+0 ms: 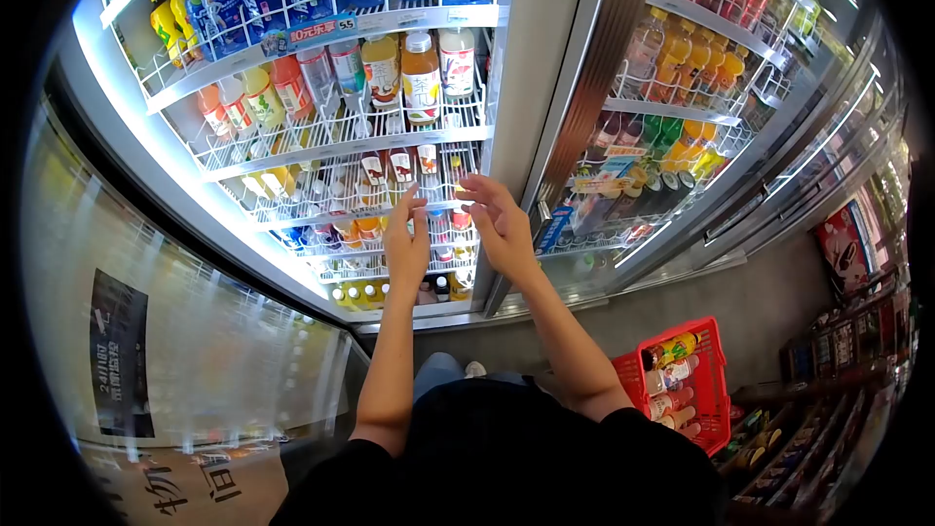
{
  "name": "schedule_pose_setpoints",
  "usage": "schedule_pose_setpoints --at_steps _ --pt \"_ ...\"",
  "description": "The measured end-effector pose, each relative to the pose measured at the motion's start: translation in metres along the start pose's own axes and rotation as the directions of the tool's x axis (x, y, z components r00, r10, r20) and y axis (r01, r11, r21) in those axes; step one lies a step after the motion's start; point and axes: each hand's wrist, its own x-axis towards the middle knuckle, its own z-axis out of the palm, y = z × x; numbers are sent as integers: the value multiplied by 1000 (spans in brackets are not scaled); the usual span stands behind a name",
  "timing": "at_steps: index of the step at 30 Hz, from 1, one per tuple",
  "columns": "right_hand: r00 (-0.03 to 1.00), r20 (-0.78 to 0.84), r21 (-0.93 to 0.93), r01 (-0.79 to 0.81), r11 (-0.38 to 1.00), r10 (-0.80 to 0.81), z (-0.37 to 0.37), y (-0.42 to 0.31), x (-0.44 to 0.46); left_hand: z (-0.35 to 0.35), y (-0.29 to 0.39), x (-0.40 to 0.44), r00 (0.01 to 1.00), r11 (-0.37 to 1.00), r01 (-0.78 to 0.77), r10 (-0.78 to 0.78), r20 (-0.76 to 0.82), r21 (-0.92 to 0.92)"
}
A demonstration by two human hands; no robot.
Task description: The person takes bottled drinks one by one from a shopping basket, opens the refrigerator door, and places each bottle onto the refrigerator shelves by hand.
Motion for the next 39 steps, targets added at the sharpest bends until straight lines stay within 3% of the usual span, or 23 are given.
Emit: schedule_pose_setpoints --at_steps 5,13,23,32,39 --pt "999 -48 83 23 996 -19 -19 -13 -39 10 21 -22 993 996 0 9 114 -84" --pt "965 -263 25 -17 1000 23 -27 -26 -99 2 38 -65 961 976 -18 76 264 -216" --pt "871 -464 -25 -199 980 164 -21 -23 -209 -3 1 -163 884 944 215 -79 460 -252" --pt "779 -614 -44 -195 980 128 -63 -55 -268 20 56 -199 784 942 181 36 620 -282" --pt "728 -681 -127 -213 969 71 -122 -95 -326 85 105 -239 739 918 187 102 666 -349"
